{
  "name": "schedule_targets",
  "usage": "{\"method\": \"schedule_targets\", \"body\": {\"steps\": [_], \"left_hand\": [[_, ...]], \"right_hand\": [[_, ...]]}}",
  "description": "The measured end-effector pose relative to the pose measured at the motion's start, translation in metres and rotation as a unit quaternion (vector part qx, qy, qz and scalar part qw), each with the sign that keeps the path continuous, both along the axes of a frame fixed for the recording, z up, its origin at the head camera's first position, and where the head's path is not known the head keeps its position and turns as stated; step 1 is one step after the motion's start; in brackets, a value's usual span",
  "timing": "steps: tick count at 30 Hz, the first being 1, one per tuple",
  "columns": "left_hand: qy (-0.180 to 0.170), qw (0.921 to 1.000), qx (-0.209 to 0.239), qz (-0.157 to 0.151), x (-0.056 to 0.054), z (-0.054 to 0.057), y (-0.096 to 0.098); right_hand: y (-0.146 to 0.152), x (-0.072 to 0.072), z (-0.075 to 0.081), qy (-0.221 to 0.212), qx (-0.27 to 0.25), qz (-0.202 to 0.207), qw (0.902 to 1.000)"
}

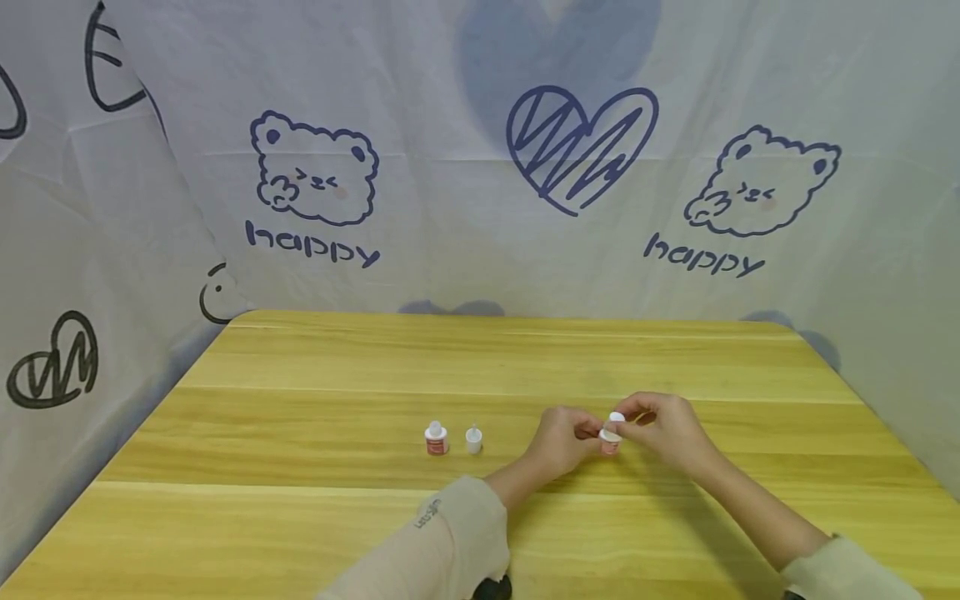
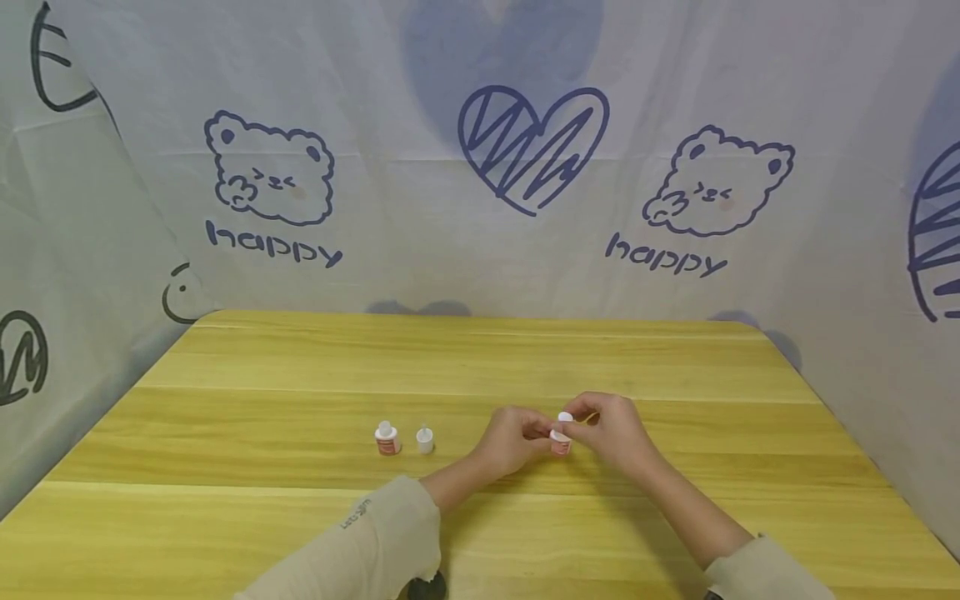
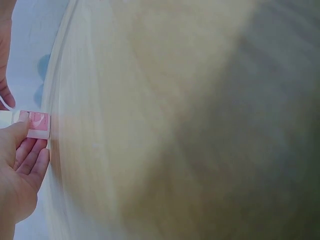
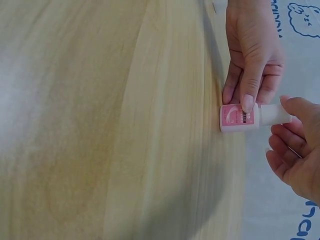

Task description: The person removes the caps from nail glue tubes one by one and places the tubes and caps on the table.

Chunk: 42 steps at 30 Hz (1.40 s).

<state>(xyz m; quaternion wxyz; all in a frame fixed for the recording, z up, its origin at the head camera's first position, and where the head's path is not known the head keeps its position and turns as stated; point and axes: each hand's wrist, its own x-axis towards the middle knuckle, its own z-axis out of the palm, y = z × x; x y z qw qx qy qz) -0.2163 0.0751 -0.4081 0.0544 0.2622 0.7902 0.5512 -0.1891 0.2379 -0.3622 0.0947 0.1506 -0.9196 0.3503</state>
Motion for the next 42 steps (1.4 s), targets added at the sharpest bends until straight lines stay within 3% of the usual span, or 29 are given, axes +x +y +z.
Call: {"method": "schedule_targets", "body": {"steps": [14, 32, 42], "left_hand": [[0.006, 1.0, 0.001, -0.001, -0.0004, 0.0007, 0.0006], [0.0, 0.9999, -0.013, 0.009, 0.0002, 0.0014, 0.0], [-0.001, 0.9999, -0.003, 0.01, 0.0005, 0.0003, 0.0005]], "right_hand": [[0.0029, -0.0007, 0.0037, 0.006, 0.014, 0.028, 0.9995], [0.0043, -0.0013, 0.0106, -0.037, 0.034, 0.064, 0.9967], [-0.0007, 0.0013, 0.0075, 0.008, 0.034, 0.012, 0.9993]]}}
